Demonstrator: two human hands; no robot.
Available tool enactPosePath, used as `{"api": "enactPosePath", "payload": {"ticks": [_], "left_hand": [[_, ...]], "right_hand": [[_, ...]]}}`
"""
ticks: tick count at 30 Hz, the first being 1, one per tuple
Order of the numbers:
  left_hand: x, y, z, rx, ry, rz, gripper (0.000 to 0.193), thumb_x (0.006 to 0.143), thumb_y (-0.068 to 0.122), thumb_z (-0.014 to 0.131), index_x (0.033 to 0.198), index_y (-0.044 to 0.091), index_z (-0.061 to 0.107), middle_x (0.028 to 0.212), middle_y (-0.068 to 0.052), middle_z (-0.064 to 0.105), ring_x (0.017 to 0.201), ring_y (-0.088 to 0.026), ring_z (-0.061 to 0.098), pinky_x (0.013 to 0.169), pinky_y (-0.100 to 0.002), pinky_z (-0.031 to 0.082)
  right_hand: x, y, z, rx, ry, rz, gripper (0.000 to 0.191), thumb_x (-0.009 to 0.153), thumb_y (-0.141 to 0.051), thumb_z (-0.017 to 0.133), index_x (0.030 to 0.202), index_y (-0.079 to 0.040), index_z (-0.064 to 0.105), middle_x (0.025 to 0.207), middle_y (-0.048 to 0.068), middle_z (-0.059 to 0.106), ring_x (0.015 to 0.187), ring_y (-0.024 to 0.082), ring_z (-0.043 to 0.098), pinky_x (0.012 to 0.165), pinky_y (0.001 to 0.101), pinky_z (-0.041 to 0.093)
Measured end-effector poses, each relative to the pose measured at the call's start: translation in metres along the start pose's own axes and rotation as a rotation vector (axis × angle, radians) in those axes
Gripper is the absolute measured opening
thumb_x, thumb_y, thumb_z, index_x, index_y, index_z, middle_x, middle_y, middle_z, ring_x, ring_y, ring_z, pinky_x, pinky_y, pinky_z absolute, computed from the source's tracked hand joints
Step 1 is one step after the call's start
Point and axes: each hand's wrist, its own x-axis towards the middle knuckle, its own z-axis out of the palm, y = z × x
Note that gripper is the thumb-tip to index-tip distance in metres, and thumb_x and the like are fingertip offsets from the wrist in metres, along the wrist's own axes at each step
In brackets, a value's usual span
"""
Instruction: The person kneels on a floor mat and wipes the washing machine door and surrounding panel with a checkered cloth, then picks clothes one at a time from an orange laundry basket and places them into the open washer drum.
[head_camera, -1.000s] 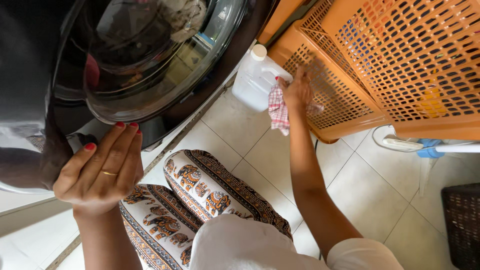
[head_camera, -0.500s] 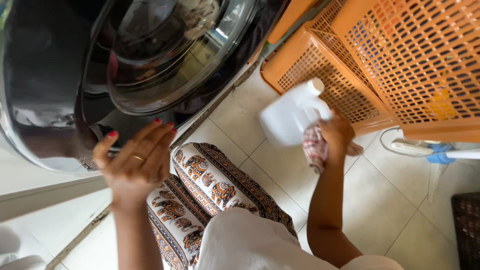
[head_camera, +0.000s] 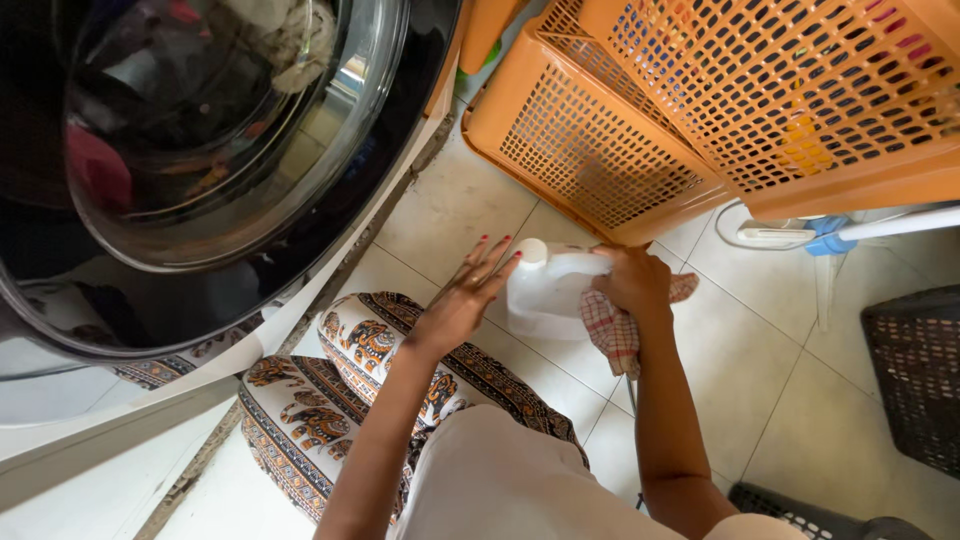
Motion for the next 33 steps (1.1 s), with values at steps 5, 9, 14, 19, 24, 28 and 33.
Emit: {"api": "enactPosePath", "payload": {"ticks": [5, 9, 14, 19, 24, 28, 33], "left_hand": [[0.028, -0.045, 0.041, 0.518, -0.127, 0.195, 0.059, 0.097, 0.007, 0.049, 0.155, 0.018, 0.043, 0.162, -0.002, 0.045, 0.148, -0.023, 0.039, 0.123, -0.037, 0.035], [0.031, -0.079, 0.044, 0.814, -0.134, 0.272, 0.057, 0.098, 0.015, 0.049, 0.155, 0.021, 0.047, 0.148, -0.001, 0.056, 0.137, -0.018, 0.05, 0.117, -0.031, 0.041], [0.04, -0.085, 0.022, 0.378, -0.054, 0.128, 0.066, 0.085, 0.017, 0.068, 0.15, 0.018, 0.053, 0.136, -0.006, 0.059, 0.125, -0.027, 0.056, 0.105, -0.035, 0.048], [0.038, -0.066, -0.007, -0.154, 0.173, -0.088, 0.055, 0.087, 0.01, 0.079, 0.139, 0.014, 0.061, 0.141, -0.005, 0.062, 0.128, -0.029, 0.061, 0.109, -0.037, 0.051], [0.012, -0.048, -0.021, -0.753, 0.495, -0.282, 0.062, 0.083, -0.005, 0.08, 0.139, 0.009, 0.058, 0.142, -0.01, 0.056, 0.132, -0.024, 0.059, 0.111, -0.039, 0.049], [-0.004, -0.04, -0.022, -0.732, 0.47, -0.207, 0.062, 0.08, -0.008, 0.08, 0.136, 0.008, 0.058, 0.145, -0.011, 0.053, 0.134, -0.024, 0.057, 0.111, -0.04, 0.049], [0.0, -0.033, -0.025, -0.728, 0.415, -0.187, 0.061, 0.081, -0.007, 0.08, 0.136, 0.008, 0.06, 0.144, -0.009, 0.056, 0.134, -0.024, 0.059, 0.113, -0.04, 0.048]], "right_hand": [[0.011, -0.035, -0.009, 0.076, 0.075, -0.267, 0.044, 0.066, -0.024, 0.076, 0.11, -0.022, 0.078, 0.098, 0.008, 0.076, 0.092, 0.032, 0.071, 0.081, 0.0458, 0.055], [0.018, -0.054, -0.009, 0.1, 0.029, -0.268, 0.043, 0.067, -0.024, 0.076, 0.109, -0.023, 0.078, 0.094, 0.007, 0.077, 0.091, 0.03, 0.07, 0.083, 0.0445, 0.055], [0.024, -0.053, -0.01, 0.108, 0.005, -0.257, 0.044, 0.067, -0.024, 0.077, 0.111, -0.022, 0.078, 0.091, 0.008, 0.076, 0.09, 0.03, 0.071, 0.08, 0.0435, 0.056], [0.02, -0.041, -0.009, 0.131, 0.137, -0.324, 0.042, 0.068, -0.023, 0.076, 0.11, -0.021, 0.077, 0.098, 0.007, 0.077, 0.09, 0.031, 0.071, 0.078, 0.0449, 0.055], [-0.018, -0.021, -0.015, 0.31, 0.289, -0.259, 0.045, 0.075, -0.018, 0.08, 0.119, -0.017, 0.073, 0.111, 0.009, 0.075, 0.092, 0.029, 0.072, 0.08, 0.0408, 0.057], [-0.044, -0.016, -0.024, 0.271, 0.419, -0.262, 0.048, 0.072, -0.007, 0.081, 0.119, -0.015, 0.074, 0.122, 0.008, 0.074, 0.095, 0.028, 0.074, 0.079, 0.0381, 0.056], [-0.045, -0.022, -0.036, 0.283, 0.507, -0.297, 0.045, 0.076, -0.008, 0.083, 0.118, -0.016, 0.073, 0.124, 0.005, 0.074, 0.097, 0.028, 0.073, 0.082, 0.0361, 0.057]]}}
